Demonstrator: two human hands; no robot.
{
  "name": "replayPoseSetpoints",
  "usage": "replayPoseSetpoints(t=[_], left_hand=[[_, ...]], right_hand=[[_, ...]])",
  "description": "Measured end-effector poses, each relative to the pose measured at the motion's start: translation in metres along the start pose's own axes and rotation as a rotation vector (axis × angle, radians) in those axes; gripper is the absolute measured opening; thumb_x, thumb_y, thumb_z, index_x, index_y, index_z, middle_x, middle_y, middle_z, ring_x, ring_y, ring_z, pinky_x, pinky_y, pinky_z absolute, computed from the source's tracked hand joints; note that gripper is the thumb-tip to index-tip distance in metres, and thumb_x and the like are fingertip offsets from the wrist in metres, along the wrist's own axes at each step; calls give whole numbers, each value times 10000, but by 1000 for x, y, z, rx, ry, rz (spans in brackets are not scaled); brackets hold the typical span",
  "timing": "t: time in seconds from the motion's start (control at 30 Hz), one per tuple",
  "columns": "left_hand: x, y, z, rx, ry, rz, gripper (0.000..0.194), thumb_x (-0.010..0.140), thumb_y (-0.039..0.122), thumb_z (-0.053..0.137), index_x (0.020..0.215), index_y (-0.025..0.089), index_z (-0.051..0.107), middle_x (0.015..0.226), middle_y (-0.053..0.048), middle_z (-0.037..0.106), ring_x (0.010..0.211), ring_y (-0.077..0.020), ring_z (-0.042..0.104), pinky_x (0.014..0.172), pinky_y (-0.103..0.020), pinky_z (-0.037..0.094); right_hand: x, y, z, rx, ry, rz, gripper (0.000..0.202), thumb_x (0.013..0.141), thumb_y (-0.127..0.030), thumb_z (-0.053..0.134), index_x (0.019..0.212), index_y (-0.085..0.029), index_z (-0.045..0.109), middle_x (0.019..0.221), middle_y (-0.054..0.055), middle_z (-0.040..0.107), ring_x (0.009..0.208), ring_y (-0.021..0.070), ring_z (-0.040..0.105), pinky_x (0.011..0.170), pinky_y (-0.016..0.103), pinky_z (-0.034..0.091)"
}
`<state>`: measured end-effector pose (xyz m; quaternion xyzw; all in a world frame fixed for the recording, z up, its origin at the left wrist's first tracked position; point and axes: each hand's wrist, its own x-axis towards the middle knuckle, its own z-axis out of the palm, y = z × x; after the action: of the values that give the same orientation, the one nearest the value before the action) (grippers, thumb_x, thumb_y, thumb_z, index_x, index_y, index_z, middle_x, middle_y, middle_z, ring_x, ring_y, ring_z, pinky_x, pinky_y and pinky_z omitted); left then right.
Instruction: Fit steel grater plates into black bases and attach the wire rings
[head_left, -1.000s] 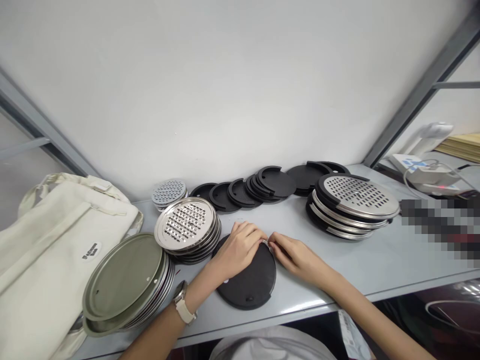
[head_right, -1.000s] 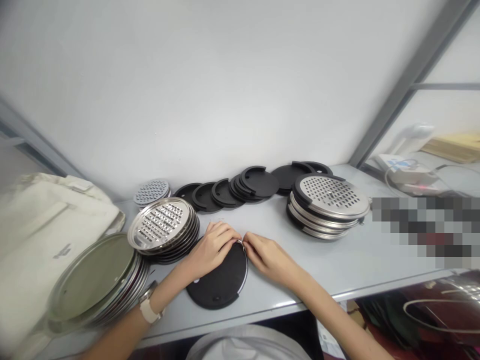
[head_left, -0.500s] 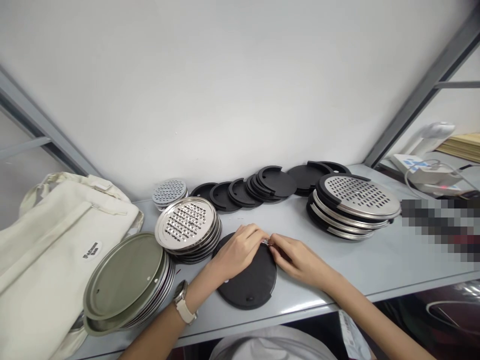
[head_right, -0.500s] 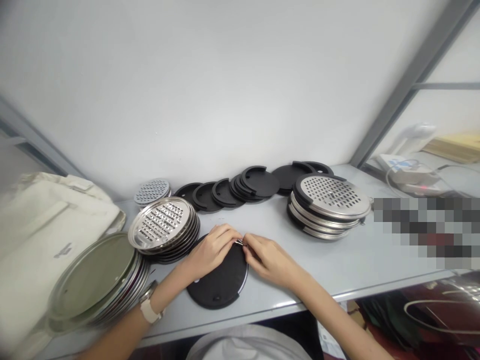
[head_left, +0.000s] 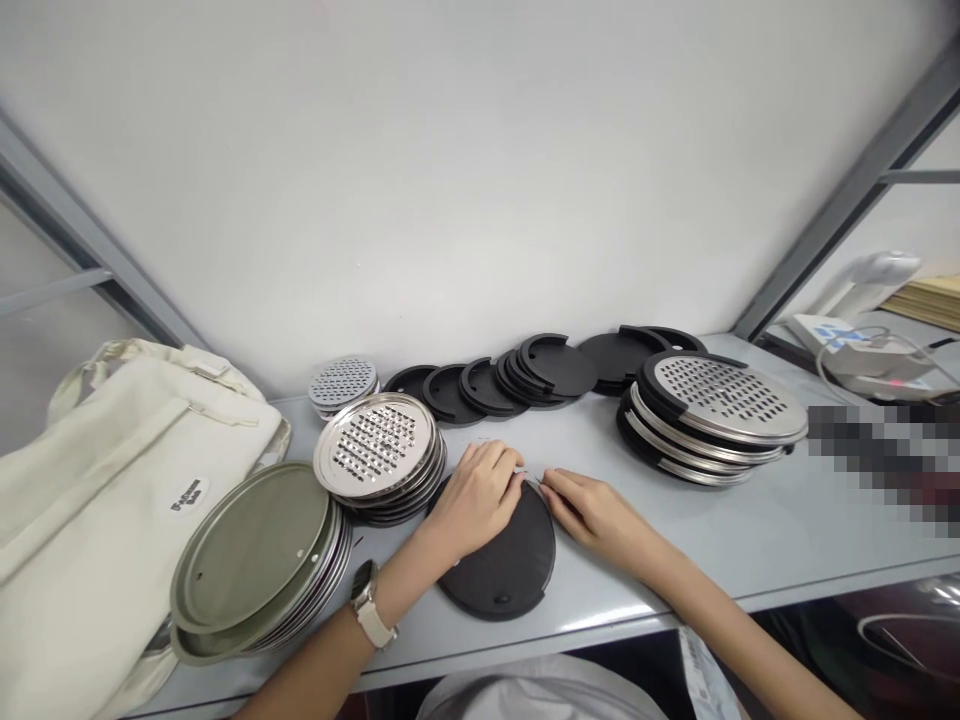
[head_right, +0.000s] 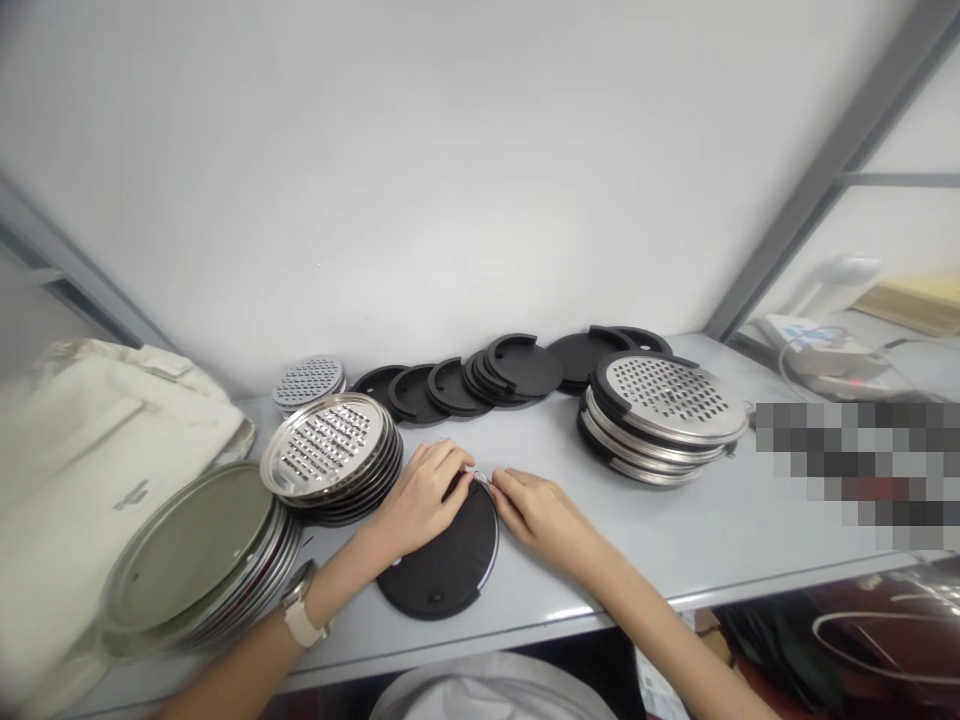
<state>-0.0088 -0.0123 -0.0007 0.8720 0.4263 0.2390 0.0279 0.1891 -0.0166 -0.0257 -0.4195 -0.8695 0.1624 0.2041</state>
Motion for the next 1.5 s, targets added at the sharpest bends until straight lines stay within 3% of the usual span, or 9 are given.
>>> replayPoseSetpoints(t=[0.17,0.57,0.73,0.87,0.93,1.1,1.3,1.5], left_hand=[[-4,4,-2,80,-39,-64,204,861,353,523,758,190,459,786,-41,524,787,-215,508,704,-344,403],[-5,5,-4,-32,-120,52,130,829,241,524,738,197,442,753,-9,497,724,-171,505,651,-297,400],[-4,8,-5,-71,-100,13,83,808,228,540,825,196,466,811,-17,507,786,-190,520,714,-321,447],[-3,8,-8,-102,-69,60,303,806,193,542,1099,175,468,1125,-86,517,1043,-237,498,884,-370,450],[-3,8,-8,-118,-83,101,333,824,173,527,1151,179,464,1181,-87,519,1088,-235,488,935,-379,428],[-2,7,-7,-155,-121,102,224,848,156,499,1070,185,523,1034,-61,594,991,-221,534,900,-375,434],[-1,6,-8,-189,-124,125,228,847,133,518,1065,193,544,1030,-47,611,983,-202,534,916,-360,409],[0,-1,-5,-295,-122,63,168,850,223,588,1018,216,580,997,-18,633,998,-189,546,955,-361,369]], right_hand=[[0,0,0,-12,16,24,242,997,-261,308,764,-221,359,672,-23,461,580,136,460,574,259,322],[0,-4,-4,57,-11,-15,236,986,-231,313,780,-211,425,674,-1,519,588,146,486,576,261,358],[-1,-6,-6,38,-33,-23,272,992,-244,300,742,-209,401,651,-7,492,567,139,463,572,264,351],[-1,-4,-5,24,-32,-25,284,994,-252,295,745,-203,422,656,-3,506,574,140,481,579,262,363],[-1,-4,-4,28,-28,-33,272,993,-249,294,782,-196,457,685,9,538,593,143,504,590,261,375],[-1,-5,-6,45,-27,-51,262,989,-242,300,856,-183,518,747,40,596,625,152,536,589,262,385],[-2,-5,-7,82,-25,-57,242,982,-237,316,929,-177,544,769,52,616,653,160,555,624,274,414],[-2,-3,-6,59,-35,-49,260,983,-237,312,893,-176,548,761,49,619,639,157,552,611,274,402]])
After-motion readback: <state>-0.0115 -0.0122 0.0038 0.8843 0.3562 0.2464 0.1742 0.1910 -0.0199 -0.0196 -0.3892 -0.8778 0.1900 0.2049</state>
